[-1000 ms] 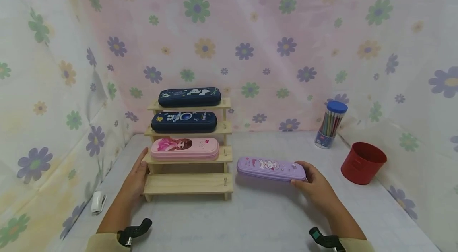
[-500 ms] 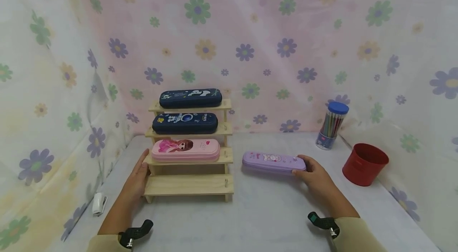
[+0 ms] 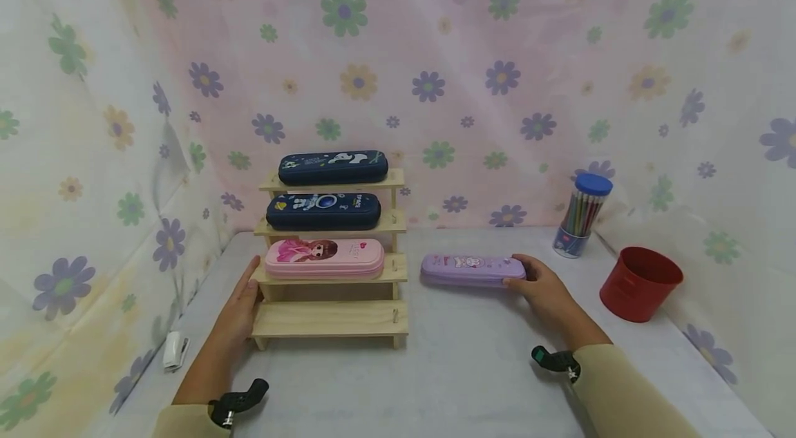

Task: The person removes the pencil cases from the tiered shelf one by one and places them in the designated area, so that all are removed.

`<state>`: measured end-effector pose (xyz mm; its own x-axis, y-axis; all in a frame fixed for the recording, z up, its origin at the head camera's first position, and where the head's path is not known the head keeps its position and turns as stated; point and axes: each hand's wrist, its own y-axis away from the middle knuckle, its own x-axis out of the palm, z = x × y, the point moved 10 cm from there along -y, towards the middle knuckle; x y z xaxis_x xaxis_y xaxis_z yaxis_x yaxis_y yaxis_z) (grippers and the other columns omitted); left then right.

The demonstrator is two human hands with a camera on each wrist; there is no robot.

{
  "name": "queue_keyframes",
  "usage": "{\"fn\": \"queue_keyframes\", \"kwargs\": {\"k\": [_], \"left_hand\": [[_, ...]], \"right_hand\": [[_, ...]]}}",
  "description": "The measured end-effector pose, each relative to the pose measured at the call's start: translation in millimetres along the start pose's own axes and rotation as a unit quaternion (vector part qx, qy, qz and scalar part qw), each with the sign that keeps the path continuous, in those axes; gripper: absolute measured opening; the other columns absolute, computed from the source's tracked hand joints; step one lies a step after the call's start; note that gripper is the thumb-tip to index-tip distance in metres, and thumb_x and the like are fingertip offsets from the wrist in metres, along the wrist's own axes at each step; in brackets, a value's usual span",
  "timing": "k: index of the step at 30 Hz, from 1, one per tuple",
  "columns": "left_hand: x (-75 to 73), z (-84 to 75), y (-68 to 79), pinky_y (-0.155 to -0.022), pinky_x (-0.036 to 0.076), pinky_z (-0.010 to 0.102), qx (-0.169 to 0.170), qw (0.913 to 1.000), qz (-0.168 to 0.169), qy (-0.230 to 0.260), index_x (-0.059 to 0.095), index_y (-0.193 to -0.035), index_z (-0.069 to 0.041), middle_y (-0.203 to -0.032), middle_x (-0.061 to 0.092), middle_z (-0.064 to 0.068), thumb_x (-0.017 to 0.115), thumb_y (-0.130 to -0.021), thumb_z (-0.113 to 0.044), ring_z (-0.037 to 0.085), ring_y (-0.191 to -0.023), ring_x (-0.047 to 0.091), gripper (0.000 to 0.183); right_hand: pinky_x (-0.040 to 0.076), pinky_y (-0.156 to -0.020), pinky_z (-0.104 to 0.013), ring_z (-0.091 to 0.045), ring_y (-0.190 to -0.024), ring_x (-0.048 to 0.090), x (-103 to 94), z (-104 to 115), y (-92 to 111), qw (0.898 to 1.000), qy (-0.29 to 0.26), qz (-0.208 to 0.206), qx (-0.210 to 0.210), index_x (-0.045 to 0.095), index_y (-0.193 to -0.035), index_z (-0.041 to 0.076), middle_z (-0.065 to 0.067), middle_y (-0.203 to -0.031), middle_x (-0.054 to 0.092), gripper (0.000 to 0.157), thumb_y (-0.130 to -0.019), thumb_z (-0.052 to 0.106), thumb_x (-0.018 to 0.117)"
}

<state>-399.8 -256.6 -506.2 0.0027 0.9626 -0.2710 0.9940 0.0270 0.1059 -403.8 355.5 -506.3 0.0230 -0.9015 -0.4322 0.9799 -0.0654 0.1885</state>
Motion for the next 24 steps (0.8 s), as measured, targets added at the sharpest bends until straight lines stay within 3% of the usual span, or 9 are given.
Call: {"fn": "queue_keyframes", "kwargs": {"k": [9,17,24], "left_hand": [[0.9,0.9,-0.1,-0.128,0.008,0.063,0.005,1.0,0.002,-0.004,0.004,-0.162,-0.059,-0.177,0.003,-0.005,0.018,-0.106,-0.069,0.029,-0.164,0.001,0.058],[1.6,0.3,0.5,-0.129,0.007,0.061,0.0,1.0,0.0,0.009,0.006,-0.16,-0.063,-0.177,0.003,-0.006,0.018,-0.108,-0.066,0.027,-0.164,0.0,0.053],[1.7,-0.9,1.5,-0.129,0.009,0.061,0.0,1.0,0.002,0.009,0.005,-0.16,-0.062,-0.177,0.002,-0.007,0.018,-0.109,-0.064,0.028,-0.164,0.0,0.053]], "right_hand": [[0.014,-0.127,-0.063,-0.039,-0.163,0.009,-2.0,-2.2,-13.0,1.0,-0.012,0.009,-0.004,0.023,-0.168,0.02,-0.011,-0.177,0.011,0.101,-0.09,0.05,0.08],[0.016,-0.126,-0.065,-0.042,-0.162,0.006,-4.1,-13.6,-18.4,0.999,0.033,0.018,0.015,0.015,-0.17,0.026,-0.012,-0.177,0.004,0.096,-0.097,0.054,0.071],[0.015,-0.126,-0.066,-0.042,-0.162,0.006,-3.9,-17.0,-26.0,0.999,0.046,0.023,0.015,0.008,-0.171,0.025,-0.011,-0.177,0.004,0.102,-0.097,0.059,0.068]]}}
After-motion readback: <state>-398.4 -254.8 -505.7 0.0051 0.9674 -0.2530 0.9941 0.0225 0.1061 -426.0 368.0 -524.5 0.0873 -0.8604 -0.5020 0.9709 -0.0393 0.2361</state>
